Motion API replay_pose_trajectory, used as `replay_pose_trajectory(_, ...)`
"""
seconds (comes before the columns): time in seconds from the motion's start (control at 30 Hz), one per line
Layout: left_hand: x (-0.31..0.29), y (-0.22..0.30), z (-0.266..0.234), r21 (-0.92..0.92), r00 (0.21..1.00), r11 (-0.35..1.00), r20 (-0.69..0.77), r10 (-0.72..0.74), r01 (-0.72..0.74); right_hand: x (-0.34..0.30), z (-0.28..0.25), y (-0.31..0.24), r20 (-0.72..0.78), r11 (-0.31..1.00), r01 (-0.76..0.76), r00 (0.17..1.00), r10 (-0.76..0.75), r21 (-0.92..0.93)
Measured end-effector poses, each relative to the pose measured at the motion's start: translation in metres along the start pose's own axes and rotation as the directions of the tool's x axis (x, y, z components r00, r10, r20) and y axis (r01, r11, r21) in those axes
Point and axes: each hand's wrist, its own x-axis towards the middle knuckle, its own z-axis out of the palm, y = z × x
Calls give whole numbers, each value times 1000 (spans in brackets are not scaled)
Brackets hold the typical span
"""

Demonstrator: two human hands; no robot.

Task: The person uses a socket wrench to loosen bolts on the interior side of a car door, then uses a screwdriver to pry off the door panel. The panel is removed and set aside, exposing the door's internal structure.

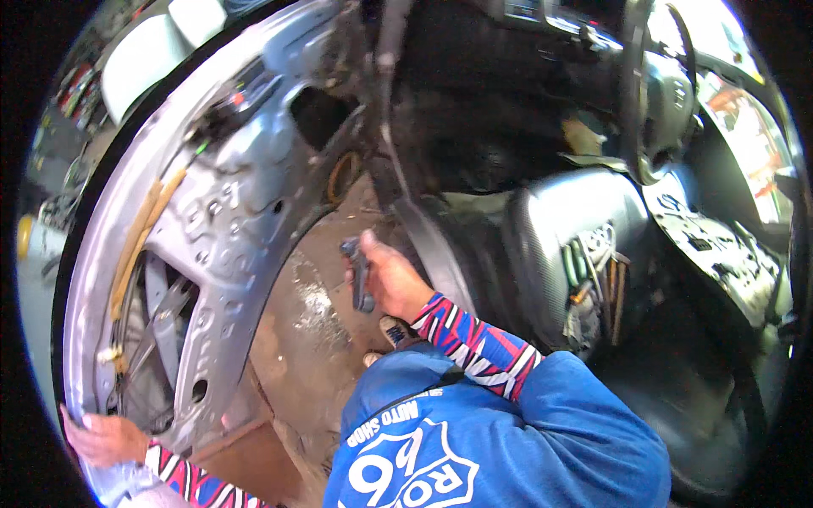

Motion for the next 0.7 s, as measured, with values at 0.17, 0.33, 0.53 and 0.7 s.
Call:
replay_pose_trajectory(0.17, 6, 24, -19, -50, 991, 995, 108, -79, 85, 48, 19, 15, -367, 958, -226, 888, 278, 178)
replay_pose_trajectory(0.33, 31, 30, -33, -145, 968, 979, 226, -107, 142, 89, 58, 27, -108, 984, -171, 979, 175, 47)
replay_pose_trajectory(0.53, 34, 33, -35, -108, 963, 983, 243, -118, 148, 127, 113, 51, 75, 999, 25, 997, -23, -30)
replay_pose_trajectory(0.7, 31, 38, -32, -130, 965, 975, 213, -151, 181, 130, 135, 66, 17, 998, 7, 1000, -8, 64)
